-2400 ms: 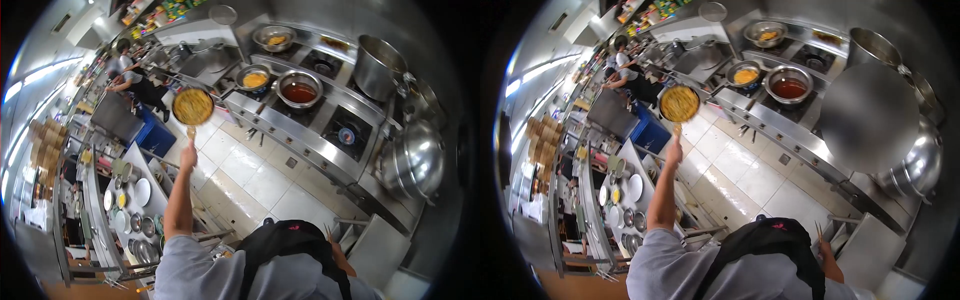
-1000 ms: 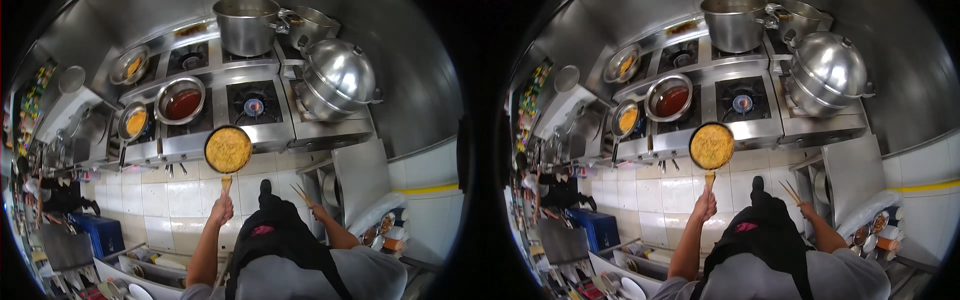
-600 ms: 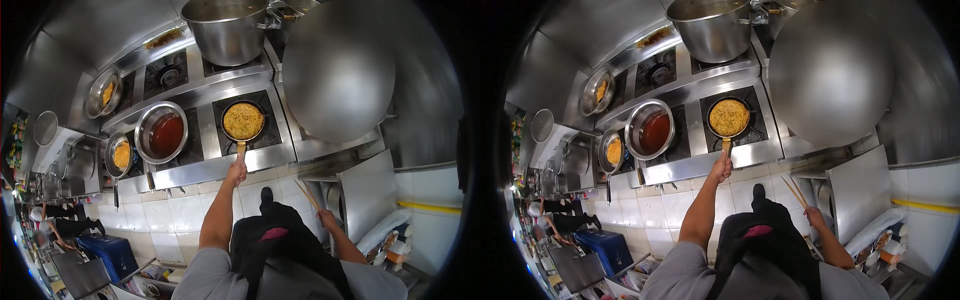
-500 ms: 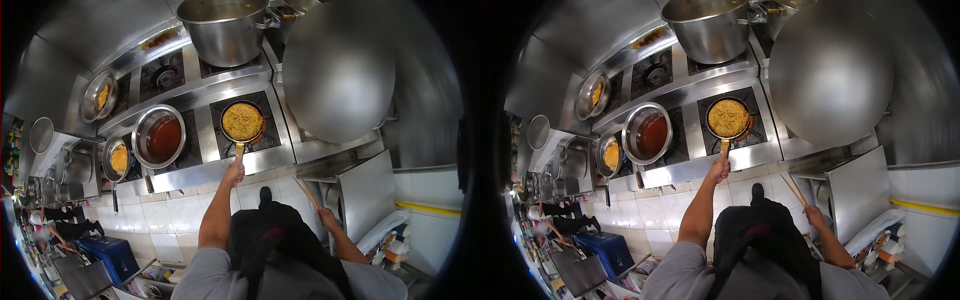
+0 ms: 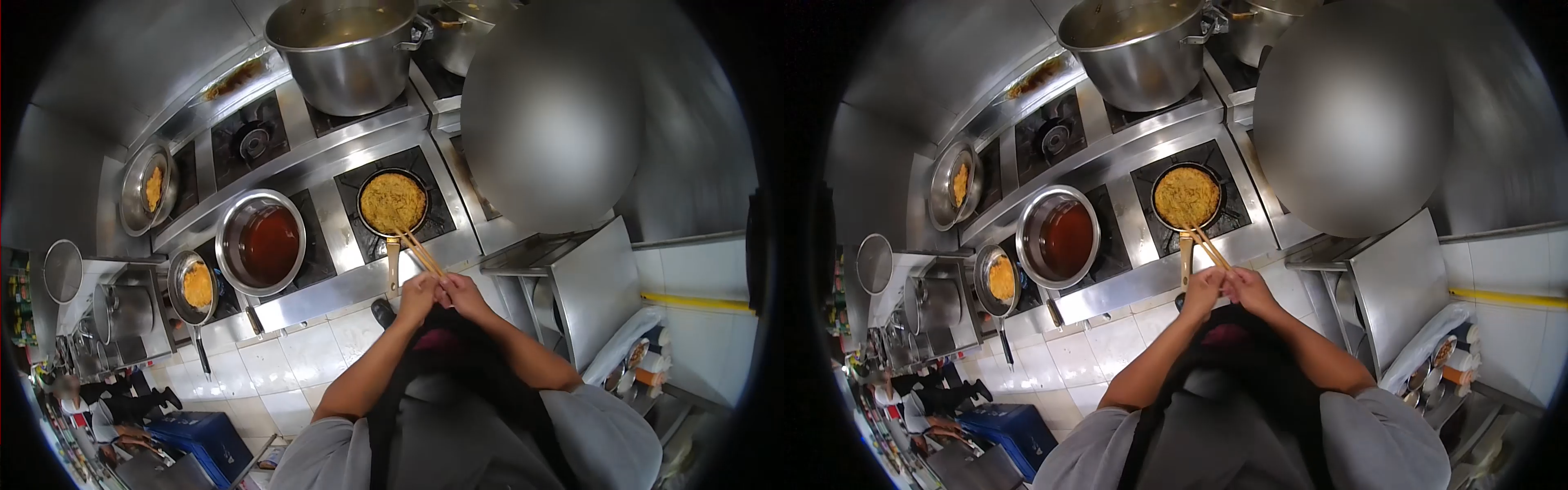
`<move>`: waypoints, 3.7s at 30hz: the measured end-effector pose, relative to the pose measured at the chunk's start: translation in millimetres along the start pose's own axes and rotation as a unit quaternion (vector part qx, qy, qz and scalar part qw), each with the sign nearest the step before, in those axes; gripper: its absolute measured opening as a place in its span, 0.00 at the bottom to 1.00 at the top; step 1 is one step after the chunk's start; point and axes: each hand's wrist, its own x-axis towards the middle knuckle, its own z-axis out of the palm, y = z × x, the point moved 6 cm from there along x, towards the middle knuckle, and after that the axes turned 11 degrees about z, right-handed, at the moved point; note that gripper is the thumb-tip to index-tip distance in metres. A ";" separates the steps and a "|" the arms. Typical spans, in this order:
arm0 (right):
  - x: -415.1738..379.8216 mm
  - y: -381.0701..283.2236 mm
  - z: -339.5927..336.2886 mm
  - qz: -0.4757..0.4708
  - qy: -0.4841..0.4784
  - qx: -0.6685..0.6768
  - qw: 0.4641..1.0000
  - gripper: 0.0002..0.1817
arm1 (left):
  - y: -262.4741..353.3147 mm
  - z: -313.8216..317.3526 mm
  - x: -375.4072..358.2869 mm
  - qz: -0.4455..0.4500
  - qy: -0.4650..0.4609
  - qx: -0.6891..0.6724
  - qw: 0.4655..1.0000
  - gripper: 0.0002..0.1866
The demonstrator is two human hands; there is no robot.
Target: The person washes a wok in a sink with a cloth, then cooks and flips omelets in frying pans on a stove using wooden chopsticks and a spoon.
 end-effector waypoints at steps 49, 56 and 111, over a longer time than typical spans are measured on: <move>55.8 -212.0 39.1 -0.132 0.178 -0.667 0.711 0.12 | 217.5 -150.3 98.5 -0.021 -0.070 0.768 0.636 0.13; 44.1 -212.8 23.8 -0.063 0.176 -0.694 0.695 0.12 | 226.3 -150.0 106.7 0.012 -0.023 0.737 0.675 0.15; 59.5 -187.4 -22.3 -0.070 0.238 -0.670 0.700 0.14 | 180.5 -112.3 137.9 0.018 -0.038 0.755 0.654 0.16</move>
